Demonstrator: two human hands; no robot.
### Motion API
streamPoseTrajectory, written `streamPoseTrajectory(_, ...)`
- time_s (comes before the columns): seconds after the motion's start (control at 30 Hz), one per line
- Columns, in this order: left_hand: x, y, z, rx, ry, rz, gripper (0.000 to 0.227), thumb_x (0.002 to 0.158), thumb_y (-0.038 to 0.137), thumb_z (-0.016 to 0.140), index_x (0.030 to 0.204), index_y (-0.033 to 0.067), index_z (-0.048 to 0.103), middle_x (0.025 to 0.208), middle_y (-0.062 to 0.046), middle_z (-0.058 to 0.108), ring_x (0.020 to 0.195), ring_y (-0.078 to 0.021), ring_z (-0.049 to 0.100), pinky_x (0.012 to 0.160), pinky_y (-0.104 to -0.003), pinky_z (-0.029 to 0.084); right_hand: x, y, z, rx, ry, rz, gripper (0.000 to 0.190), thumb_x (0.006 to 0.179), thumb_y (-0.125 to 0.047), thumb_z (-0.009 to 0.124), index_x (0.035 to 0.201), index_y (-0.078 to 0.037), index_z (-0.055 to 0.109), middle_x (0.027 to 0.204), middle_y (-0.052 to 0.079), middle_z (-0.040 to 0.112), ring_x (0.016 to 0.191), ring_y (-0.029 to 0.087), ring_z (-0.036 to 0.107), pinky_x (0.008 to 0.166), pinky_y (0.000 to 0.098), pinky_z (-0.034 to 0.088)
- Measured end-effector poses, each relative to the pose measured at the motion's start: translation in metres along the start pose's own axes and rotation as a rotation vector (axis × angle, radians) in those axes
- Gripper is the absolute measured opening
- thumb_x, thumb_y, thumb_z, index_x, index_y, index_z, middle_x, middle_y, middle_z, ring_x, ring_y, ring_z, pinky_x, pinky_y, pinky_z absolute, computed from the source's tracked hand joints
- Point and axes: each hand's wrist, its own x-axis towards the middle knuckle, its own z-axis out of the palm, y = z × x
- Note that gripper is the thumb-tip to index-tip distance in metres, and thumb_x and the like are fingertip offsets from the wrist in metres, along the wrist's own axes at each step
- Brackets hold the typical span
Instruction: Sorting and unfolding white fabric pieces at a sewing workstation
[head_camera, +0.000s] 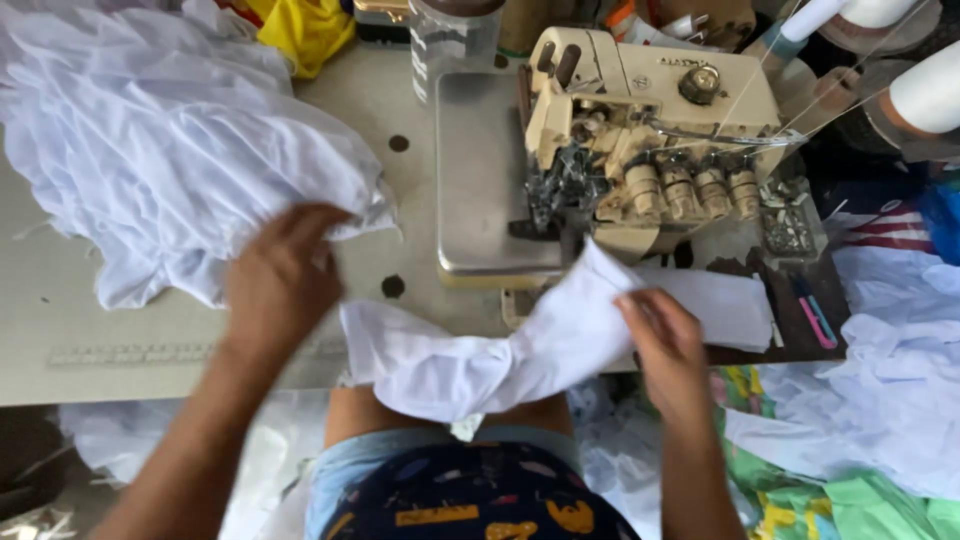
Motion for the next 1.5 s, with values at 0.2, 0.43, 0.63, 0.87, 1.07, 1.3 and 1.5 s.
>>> streamPoseTrajectory(0.2,0.001,-0.051,-0.022,0.273,0.179,0.153,0.019,0.087,0.016,0.084,0.105,0.0182,0.081,0.117,-0.007,0.075,0.096,-0.0331,0.068,0.084,-0.043,0.057,-0.075,-0.042,-0.103,-0.034,0.240,0.231,0.034,0.094,-0.016,0.060,0.127,-0.009,0.065,0.111,0.007,0.070,0.085,0.014,0.062,0.070,0.0235,0.046)
streamPoseTrajectory(0.43,0.020,0.055,-0.098,-0.112,-0.078,0.039,0.017,0.102,0.023,0.067,0.098,0.0096,0.076,0.079,-0.003,0.074,0.058,-0.0160,0.062,0.051,-0.033,0.045,-0.125,-0.035,-0.206,-1.020,0.369,0.053,0.061,0.094,-0.011,0.086,0.152,0.002,0.071,0.105,0.030,0.069,0.089,0.035,0.060,0.078,0.0410,0.043)
streamPoseTrajectory(0.63,0.033,0.124,-0.129,-0.420,-0.397,0.382,0.018,0.096,0.019,0.062,0.102,0.0083,0.076,0.082,-0.003,0.078,0.057,-0.0145,0.072,0.043,-0.023,0.056,-0.080,-0.109,-0.061,-0.559,-0.031,-0.153,0.065,0.077,-0.015,0.079,0.138,-0.001,0.061,0.140,0.015,0.063,0.120,0.026,0.064,0.103,0.0388,0.053)
streamPoseTrajectory(0.87,0.027,0.154,-0.150,-0.487,-0.484,0.390,0.017,0.097,0.020,0.062,0.100,0.0107,0.077,0.077,0.000,0.079,0.053,-0.0115,0.071,0.046,-0.028,0.047,-0.047,-0.145,0.072,-0.215,-0.560,-0.479,0.014,0.087,-0.016,0.078,0.095,-0.006,0.071,0.078,0.002,0.070,0.062,0.011,0.061,0.050,0.0250,0.045)
streamPoseTrajectory(1.07,0.003,0.132,-0.155,-0.627,-0.526,0.300,0.042,0.090,-0.005,0.045,0.116,0.0105,0.074,0.095,-0.005,0.078,0.067,-0.0104,0.071,0.050,-0.018,0.055,-0.078,-0.156,0.005,0.038,-0.301,-0.017,0.049,0.085,-0.006,0.069,0.134,-0.007,0.065,0.091,0.002,0.070,0.065,0.005,0.058,0.057,0.0146,0.041)
streamPoseTrajectory(1.3,-0.019,0.152,-0.116,-0.649,-0.419,0.197,0.037,0.076,0.013,0.084,0.111,0.0153,0.073,0.104,-0.001,0.072,0.069,-0.0126,0.067,0.041,-0.021,0.068,-0.066,-0.124,-0.010,0.350,-0.440,-0.135,0.034,0.081,0.000,0.077,0.114,0.002,0.069,0.102,0.007,0.067,0.090,0.016,0.067,0.081,0.0284,0.054)
streamPoseTrajectory(1.5,-0.025,0.142,-0.093,-0.259,-0.086,0.399,0.012,0.095,0.020,0.069,0.102,0.0117,0.074,0.108,-0.004,0.077,0.086,-0.0215,0.076,0.073,-0.036,0.059,-0.054,-0.095,0.004,-0.084,-0.174,-0.400,0.023,0.085,-0.002,0.080,0.102,-0.006,0.065,0.098,0.006,0.069,0.092,0.013,0.066,0.081,0.0224,0.050)
